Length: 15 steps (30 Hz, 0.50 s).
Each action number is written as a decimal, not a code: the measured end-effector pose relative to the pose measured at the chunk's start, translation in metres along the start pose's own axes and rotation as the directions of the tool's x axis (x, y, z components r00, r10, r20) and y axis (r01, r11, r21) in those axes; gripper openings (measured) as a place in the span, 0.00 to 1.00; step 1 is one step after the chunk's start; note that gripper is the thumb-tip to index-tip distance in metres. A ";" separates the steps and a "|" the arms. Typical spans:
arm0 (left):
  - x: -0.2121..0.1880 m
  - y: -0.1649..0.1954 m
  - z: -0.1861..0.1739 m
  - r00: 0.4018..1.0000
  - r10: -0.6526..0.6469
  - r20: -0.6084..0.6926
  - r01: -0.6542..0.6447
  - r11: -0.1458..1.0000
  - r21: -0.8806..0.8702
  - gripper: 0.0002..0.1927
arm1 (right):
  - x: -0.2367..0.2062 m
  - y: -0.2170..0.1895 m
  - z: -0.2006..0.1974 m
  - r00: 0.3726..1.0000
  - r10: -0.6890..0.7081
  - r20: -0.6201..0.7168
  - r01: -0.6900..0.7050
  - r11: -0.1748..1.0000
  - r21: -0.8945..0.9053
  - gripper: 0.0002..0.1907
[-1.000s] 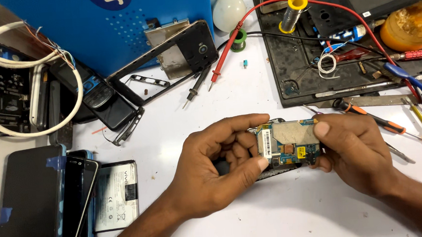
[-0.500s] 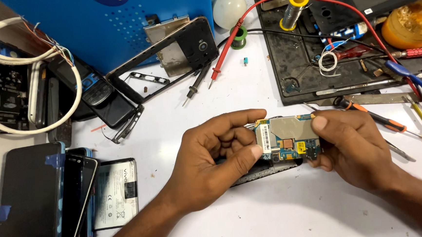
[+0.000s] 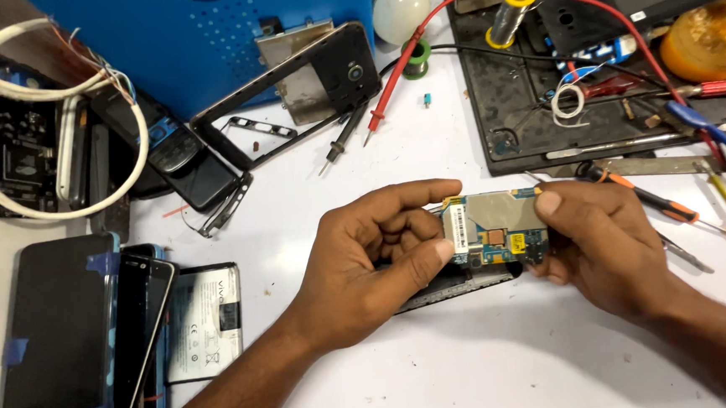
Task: The person repairs a disassembled smartphone at a cluttered workbench. They lift the motherboard out of the phone frame, turn it over in both hands, and use a screwdriver to work on small components on the board, at one point holding the board up near a multimeter before resuming screwdriver work.
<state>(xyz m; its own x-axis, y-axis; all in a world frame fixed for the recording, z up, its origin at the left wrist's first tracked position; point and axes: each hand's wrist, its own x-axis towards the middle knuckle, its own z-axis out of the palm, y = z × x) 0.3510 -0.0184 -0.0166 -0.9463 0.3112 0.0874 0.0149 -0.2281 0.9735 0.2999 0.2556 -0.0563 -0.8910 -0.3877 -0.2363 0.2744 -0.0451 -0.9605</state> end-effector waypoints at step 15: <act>0.006 -0.006 0.005 1.000 0.006 -0.012 -0.005 0.997 0.080 0.31 | 0.000 -0.005 -0.003 1.000 -0.004 -0.003 0.004 0.997 -0.071 0.22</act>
<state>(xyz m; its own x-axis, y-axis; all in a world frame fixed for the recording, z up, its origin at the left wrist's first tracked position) 0.3467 -0.0100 -0.0213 -0.9501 0.2986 0.0903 0.0451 -0.1549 0.9869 0.2971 0.2585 -0.0520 -0.8931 -0.3848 -0.2332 0.2449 0.0190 -0.9694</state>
